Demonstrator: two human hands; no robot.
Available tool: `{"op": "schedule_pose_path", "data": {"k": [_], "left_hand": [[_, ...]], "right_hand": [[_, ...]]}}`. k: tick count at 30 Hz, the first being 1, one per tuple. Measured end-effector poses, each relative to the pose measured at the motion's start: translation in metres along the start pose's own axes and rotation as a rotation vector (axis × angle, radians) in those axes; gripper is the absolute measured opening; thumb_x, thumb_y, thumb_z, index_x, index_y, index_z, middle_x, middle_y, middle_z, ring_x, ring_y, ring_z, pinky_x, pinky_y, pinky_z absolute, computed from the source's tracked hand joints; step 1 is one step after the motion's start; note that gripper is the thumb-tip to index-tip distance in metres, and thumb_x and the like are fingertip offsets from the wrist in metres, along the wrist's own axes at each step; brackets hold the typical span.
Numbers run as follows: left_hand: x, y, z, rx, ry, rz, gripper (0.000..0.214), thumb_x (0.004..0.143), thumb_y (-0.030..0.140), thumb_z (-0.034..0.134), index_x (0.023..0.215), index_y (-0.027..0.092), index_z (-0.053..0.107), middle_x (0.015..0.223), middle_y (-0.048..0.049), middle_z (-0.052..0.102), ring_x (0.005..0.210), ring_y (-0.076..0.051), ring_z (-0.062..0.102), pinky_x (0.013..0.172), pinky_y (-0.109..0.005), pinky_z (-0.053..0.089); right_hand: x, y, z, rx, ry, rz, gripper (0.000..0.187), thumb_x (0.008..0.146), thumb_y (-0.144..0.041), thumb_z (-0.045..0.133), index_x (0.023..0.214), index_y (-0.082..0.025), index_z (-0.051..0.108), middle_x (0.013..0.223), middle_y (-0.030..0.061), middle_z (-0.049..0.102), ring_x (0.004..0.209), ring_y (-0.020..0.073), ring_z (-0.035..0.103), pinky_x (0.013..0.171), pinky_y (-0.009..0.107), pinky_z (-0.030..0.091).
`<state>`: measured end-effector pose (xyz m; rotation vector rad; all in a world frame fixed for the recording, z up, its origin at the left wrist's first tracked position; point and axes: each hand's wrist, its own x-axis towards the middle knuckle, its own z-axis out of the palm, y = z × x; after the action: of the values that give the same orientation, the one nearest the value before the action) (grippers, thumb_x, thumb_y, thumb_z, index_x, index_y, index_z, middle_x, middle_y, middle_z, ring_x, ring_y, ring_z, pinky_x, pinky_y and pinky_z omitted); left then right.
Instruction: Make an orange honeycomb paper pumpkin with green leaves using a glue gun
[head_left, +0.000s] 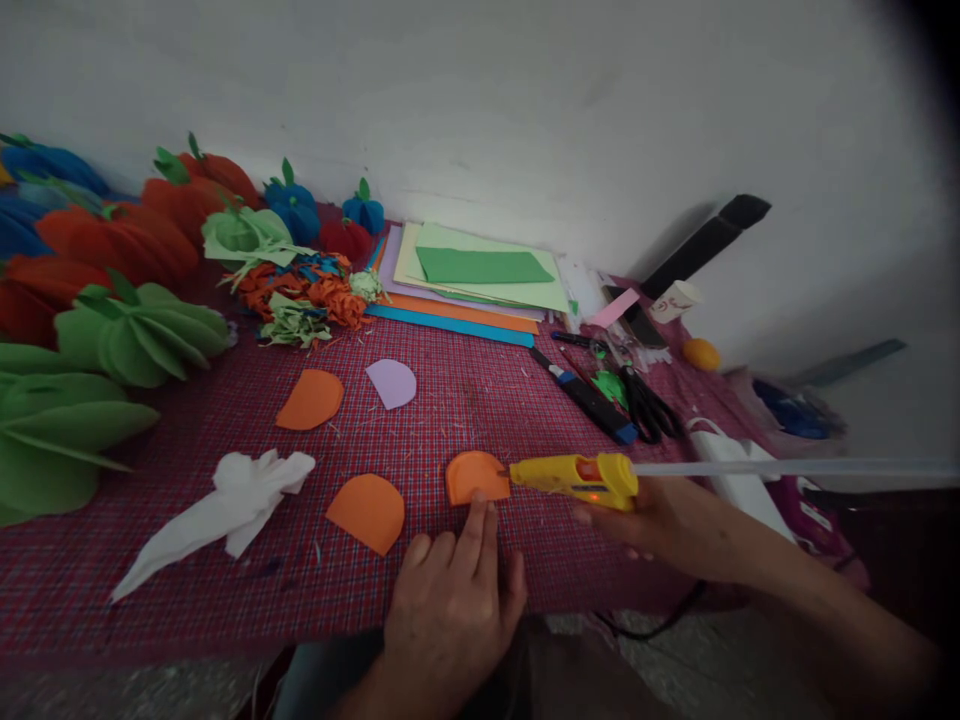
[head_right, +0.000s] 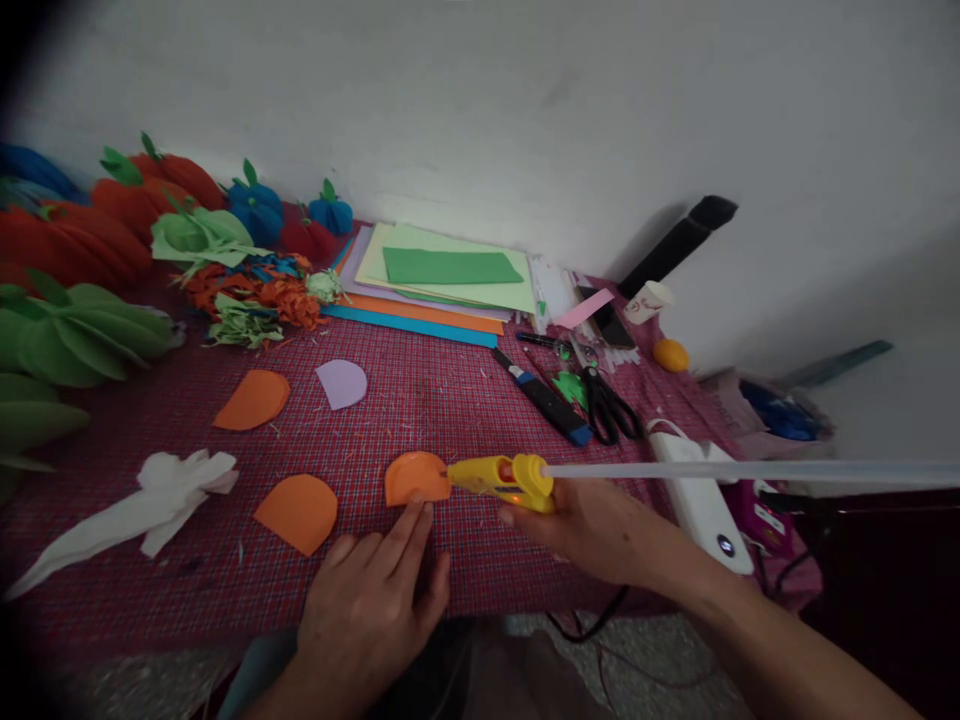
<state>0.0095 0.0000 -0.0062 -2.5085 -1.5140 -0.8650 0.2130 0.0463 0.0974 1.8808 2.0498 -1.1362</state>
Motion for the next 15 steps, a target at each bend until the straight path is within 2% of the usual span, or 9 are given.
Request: {"op": "schedule_pose_path", "data": {"k": [8,11,15], "left_hand": [[-0.001,0.0,0.001,0.012,-0.022,0.002,0.034,0.08,0.03,0.051,0.105,0.01,0.064,0.112,-0.011,0.064,0.057,-0.016,0.055,0.058,-0.036,0.036],[-0.001,0.0,0.001,0.012,-0.019,0.006,0.034,0.08,0.029,0.052,0.105,0.01,0.064,0.112,-0.0111,0.064,0.056,-0.015,0.055,0.057,-0.035,0.036],[-0.002,-0.001,0.001,0.017,-0.013,0.012,0.035,0.08,0.03,0.052,0.106,0.009,0.064,0.112,-0.0106,0.064,0.057,-0.015,0.055,0.058,-0.036,0.036]], "right_hand": [[-0.01,0.009,0.006,-0.051,0.006,0.097,0.046,0.084,-0.058,0.04,0.082,-0.018,0.063,0.053,-0.0006,0.061,0.045,0.0116,0.053,0.041,0.021,0.031],[-0.014,0.011,0.007,-0.019,-0.013,0.104,0.045,0.083,-0.057,0.041,0.083,-0.019,0.064,0.055,-0.0005,0.062,0.047,0.0118,0.053,0.042,0.021,0.033],[-0.016,0.01,0.007,-0.011,-0.026,0.055,0.043,0.084,-0.056,0.041,0.094,-0.019,0.062,0.058,-0.0018,0.062,0.05,0.0121,0.053,0.044,0.021,0.035]]}}
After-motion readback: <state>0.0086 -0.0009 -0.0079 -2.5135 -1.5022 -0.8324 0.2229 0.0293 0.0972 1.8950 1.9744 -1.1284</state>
